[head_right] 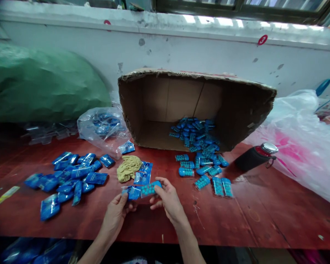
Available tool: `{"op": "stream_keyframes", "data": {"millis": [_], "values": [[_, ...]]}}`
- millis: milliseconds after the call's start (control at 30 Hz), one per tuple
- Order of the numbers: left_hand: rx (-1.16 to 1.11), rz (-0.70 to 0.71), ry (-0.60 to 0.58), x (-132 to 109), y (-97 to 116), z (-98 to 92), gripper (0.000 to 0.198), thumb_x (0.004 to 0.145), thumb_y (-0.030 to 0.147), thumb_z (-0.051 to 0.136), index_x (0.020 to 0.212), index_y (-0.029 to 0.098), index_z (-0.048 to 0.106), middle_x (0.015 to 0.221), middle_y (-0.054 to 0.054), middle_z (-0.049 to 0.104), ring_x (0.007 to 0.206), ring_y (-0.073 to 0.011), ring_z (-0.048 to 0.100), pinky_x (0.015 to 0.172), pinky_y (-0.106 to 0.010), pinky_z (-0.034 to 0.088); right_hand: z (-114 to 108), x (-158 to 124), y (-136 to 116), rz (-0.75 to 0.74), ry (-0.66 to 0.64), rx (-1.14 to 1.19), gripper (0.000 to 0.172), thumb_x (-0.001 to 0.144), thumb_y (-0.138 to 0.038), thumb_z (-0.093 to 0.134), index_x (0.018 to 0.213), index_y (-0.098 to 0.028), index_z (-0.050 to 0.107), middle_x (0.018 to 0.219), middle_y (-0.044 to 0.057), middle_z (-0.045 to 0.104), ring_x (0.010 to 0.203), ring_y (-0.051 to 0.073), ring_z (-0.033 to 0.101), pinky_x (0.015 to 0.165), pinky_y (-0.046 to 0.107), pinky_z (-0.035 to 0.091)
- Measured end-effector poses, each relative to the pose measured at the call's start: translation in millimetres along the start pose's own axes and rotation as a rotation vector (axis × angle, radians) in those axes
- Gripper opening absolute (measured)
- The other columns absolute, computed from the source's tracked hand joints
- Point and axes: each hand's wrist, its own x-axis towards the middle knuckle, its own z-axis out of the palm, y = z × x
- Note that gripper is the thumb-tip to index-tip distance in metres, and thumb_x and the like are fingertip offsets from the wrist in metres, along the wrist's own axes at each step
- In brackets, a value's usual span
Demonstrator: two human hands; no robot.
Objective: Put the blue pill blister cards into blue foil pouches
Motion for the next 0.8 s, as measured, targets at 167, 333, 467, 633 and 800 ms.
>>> {"op": "stream_keyframes", "data": {"millis": [167, 333, 467, 633, 800], "values": [[0.027, 0.034, 0.019, 1.3, -1.5, -1.1, 0.028, 0.060, 0.040, 0.067, 0.063, 0.014, 0.059, 0.043, 0.003, 0.054, 0.042, -0.0082, 0.048, 0.045, -0.019, 0.042, 0.1, -4.1, 4.2, -0.062, 0.016, -0.011, 0.038, 0.069, -0.028, 0.063, 0.101, -0.019, 0.045, 0.078, -0.001, 0.059, 0.054, 0.012, 0.061, 0.039, 0.021, 0.051], [0.072, 0.077, 0.010, 1.8, -2.8, -4.2, 0.027, 0.060, 0.039, 0.067, 0.060, 0.014, 0.058, 0.044, 0.003, 0.055, 0.043, -0.0095, 0.049, 0.046, -0.021, 0.042, 0.8, -10.6, 9.7, -0.090, 0.041, -0.003, 0.038, 0.069, -0.028, 0.065, 0.099, -0.020, 0.044, 0.078, -0.001, 0.059, 0.055, 0.013, 0.062, 0.039, 0.021, 0.051], [0.118, 0.109, 0.011, 2.8, -3.9, -7.7, 0.026, 0.063, 0.039, 0.064, 0.063, 0.014, 0.059, 0.046, 0.002, 0.056, 0.045, -0.0104, 0.051, 0.048, -0.022, 0.043, 2.8, -16.0, 13.9, -0.090, 0.059, 0.022, 0.038, 0.069, -0.030, 0.065, 0.098, -0.021, 0.041, 0.080, -0.001, 0.059, 0.054, 0.012, 0.062, 0.039, 0.021, 0.051], [0.098, 0.114, 0.045, 4.4, -1.4, -9.4, 0.027, 0.061, 0.039, 0.067, 0.065, 0.014, 0.059, 0.047, 0.003, 0.057, 0.045, -0.0100, 0.051, 0.047, -0.021, 0.043, 3.2, -19.4, 14.9, -0.079, 0.069, 0.037, 0.039, 0.069, -0.031, 0.065, 0.096, -0.020, 0.039, 0.079, -0.001, 0.059, 0.052, 0.011, 0.061, 0.037, 0.020, 0.050], [-0.072, 0.011, 0.043, 2.3, 3.8, -3.4, 0.030, 0.058, 0.040, 0.069, 0.066, 0.015, 0.057, 0.046, 0.004, 0.056, 0.044, -0.0100, 0.052, 0.046, -0.022, 0.046, 2.8, -21.0, 15.7, -0.172, 0.175, 0.038, 0.039, 0.069, -0.033, 0.065, 0.095, -0.021, 0.040, 0.076, -0.002, 0.058, 0.051, 0.011, 0.059, 0.039, 0.024, 0.052]]}}
